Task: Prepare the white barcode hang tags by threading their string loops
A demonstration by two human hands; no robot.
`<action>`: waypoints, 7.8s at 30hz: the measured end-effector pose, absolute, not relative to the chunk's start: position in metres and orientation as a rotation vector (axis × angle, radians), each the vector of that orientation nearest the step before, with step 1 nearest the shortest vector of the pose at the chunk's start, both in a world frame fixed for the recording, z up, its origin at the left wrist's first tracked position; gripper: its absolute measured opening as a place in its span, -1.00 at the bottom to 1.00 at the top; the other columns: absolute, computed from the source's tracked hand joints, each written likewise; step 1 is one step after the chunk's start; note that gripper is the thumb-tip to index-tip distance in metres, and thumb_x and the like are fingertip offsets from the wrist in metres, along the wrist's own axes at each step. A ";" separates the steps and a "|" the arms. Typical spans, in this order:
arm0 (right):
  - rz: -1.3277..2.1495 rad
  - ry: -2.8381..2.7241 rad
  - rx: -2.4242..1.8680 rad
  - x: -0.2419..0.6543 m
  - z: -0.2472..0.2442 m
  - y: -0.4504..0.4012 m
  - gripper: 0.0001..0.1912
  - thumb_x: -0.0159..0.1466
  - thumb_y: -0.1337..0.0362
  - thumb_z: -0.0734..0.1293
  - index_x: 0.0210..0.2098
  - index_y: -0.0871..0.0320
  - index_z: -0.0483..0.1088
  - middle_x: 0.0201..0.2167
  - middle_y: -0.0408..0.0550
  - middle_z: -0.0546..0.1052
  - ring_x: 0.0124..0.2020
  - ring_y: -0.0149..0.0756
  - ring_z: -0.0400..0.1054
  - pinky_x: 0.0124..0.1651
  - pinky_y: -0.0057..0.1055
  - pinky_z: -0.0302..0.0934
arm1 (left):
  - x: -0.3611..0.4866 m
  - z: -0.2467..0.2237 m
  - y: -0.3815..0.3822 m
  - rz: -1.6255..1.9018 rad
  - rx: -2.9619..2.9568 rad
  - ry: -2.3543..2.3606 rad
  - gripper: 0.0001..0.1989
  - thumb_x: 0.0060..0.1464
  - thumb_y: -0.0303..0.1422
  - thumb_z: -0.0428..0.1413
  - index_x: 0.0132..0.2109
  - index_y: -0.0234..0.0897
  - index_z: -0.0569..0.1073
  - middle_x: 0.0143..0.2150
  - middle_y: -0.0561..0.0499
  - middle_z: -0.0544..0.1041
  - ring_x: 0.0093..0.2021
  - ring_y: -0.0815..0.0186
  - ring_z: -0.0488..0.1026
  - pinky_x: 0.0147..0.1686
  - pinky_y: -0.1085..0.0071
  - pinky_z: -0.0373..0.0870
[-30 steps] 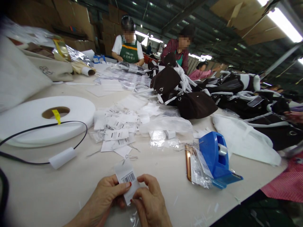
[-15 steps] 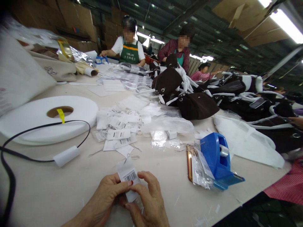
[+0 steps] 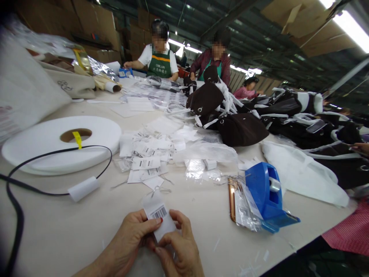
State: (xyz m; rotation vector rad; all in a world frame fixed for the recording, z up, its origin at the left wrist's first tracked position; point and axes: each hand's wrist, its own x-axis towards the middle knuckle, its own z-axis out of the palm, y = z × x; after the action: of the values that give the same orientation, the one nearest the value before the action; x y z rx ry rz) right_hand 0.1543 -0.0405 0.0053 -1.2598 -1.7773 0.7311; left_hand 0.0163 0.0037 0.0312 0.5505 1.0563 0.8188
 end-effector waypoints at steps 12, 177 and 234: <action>1.446 -0.823 -1.250 0.159 0.006 -0.041 -0.57 -0.05 0.20 0.49 -0.20 0.10 0.36 -0.54 -0.23 0.41 -0.49 -0.49 0.29 -0.40 -0.56 0.15 | 0.017 0.024 0.004 0.899 0.546 1.085 -0.84 -0.18 -0.35 0.16 -0.49 -0.41 0.46 -0.61 0.01 0.48 -0.64 0.45 0.26 -0.64 0.53 0.16; 0.874 -1.474 -1.441 0.170 0.016 -0.049 -0.93 0.11 0.23 0.36 -0.49 0.03 0.46 -0.28 -0.05 0.38 -0.17 -0.25 0.28 -0.08 -0.42 0.18 | 0.018 0.018 0.002 0.812 0.765 1.130 -0.81 -0.25 -0.30 0.14 -0.57 -0.39 0.46 -0.69 0.07 0.37 -0.70 0.50 0.11 -0.67 0.52 0.00; 0.816 -1.543 -1.196 0.170 0.013 -0.063 -0.92 0.16 0.24 0.33 -0.45 0.04 0.45 -0.25 -0.06 0.34 -0.23 -0.27 0.29 -0.20 -0.41 0.20 | 0.016 0.040 -0.004 0.397 0.526 0.869 -0.73 -0.34 -0.39 0.20 -0.38 -0.45 0.49 -0.59 0.00 0.42 -0.68 0.50 0.29 -0.82 0.68 0.21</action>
State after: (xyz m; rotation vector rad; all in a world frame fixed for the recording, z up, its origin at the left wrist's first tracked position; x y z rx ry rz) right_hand 0.1697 -0.0627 0.0125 -1.1960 -1.5434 0.8161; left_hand 0.0158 -0.0040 0.0398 0.5257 0.8693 0.3967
